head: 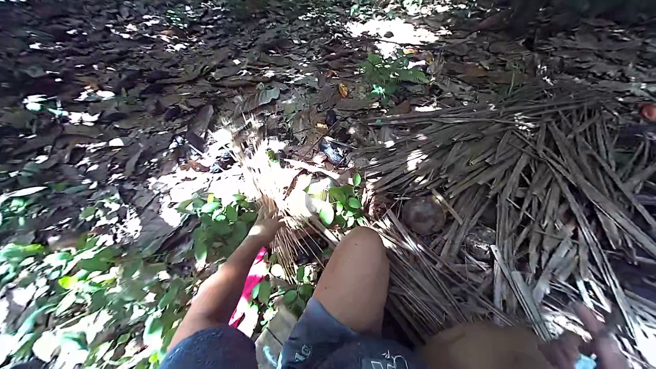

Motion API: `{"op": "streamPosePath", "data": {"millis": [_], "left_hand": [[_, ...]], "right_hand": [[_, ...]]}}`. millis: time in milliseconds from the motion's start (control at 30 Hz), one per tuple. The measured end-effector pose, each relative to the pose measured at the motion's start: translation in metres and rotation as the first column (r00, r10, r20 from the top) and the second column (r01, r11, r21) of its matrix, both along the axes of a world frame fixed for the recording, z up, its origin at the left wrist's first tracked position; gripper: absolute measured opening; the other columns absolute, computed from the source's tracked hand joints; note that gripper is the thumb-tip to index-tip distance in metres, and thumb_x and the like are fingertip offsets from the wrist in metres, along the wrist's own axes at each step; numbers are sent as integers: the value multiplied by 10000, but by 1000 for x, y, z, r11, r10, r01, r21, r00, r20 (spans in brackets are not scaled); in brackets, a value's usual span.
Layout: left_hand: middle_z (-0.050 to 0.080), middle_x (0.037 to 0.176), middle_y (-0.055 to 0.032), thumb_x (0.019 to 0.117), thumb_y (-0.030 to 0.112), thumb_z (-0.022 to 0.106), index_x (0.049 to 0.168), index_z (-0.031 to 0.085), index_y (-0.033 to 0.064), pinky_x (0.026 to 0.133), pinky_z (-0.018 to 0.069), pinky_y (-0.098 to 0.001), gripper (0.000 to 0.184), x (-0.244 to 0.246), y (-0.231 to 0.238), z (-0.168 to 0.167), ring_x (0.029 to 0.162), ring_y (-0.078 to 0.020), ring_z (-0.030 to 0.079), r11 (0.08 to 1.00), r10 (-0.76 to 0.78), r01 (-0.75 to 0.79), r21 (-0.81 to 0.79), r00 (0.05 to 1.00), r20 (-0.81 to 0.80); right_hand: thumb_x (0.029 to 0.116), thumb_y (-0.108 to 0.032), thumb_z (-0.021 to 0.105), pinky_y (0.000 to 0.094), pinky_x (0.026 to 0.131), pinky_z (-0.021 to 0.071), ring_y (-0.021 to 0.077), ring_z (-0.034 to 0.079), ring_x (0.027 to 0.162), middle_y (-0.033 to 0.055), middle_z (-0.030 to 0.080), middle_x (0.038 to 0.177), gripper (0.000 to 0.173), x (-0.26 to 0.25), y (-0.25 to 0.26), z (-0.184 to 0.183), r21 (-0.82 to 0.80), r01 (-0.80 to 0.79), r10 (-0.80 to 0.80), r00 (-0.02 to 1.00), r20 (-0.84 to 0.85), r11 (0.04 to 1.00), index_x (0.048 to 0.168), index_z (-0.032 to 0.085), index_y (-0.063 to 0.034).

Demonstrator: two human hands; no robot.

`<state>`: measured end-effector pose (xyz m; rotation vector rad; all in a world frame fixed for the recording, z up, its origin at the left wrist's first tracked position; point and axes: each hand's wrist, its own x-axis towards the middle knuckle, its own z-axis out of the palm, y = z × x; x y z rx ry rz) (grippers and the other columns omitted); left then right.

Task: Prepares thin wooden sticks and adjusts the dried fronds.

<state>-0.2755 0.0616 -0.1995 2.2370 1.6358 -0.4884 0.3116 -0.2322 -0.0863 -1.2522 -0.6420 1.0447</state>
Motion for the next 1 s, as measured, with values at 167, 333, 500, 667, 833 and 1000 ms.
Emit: {"op": "streamPosePath", "data": {"millis": [167,333,500,667,833,1000], "left_hand": [[584,1432,-198,1067,145,477,1357,640,81,1128,342,-666,338,87,10,3,1344,-431,525,993,110,-120,15,947,302],[641,1300,-250,1081,151,492,1314,640,-7,1065,448,-613,318,250,83,46,1204,-418,626,982,-174,182,45,797,578],[652,1254,-286,1094,193,470,1320,631,-21,1049,424,-652,350,420,110,35,1205,-466,610,818,-419,535,-210,805,419],[578,1336,-341,1063,237,504,1279,609,-109,1078,399,-658,421,534,63,-59,1296,-492,532,800,-375,458,-387,886,273],[609,1311,-306,991,230,630,1305,605,-59,1042,459,-603,428,594,21,-148,1245,-441,591,874,113,63,-481,938,328],[593,1344,-301,1007,347,625,1366,531,-89,1065,461,-561,573,626,25,-175,1275,-418,583,894,229,-82,-441,929,292]], "right_hand": [[1099,-336,205,188,417,420,7,435,422,-108,517,598,540,-16,44,4,-157,120,-87,975,203,980,1559,313,-75],[1105,-280,222,202,438,413,34,438,457,-50,522,647,522,2,104,4,-218,119,-26,922,387,969,1519,417,-27],[1126,-290,65,200,433,403,51,415,422,-46,480,584,575,20,127,-37,-200,279,-303,948,-100,939,1463,465,-52],[1129,-325,74,214,427,420,65,427,410,-33,483,567,574,28,127,-41,-182,490,-522,808,-273,853,1445,484,-75],[1122,-292,60,190,422,428,50,451,422,-27,508,596,592,21,120,-37,-164,438,-467,841,-271,884,1418,477,7],[1103,-292,84,182,437,442,39,467,436,-47,521,598,603,21,109,-40,-102,336,-351,891,-289,936,1428,443,67]]}}
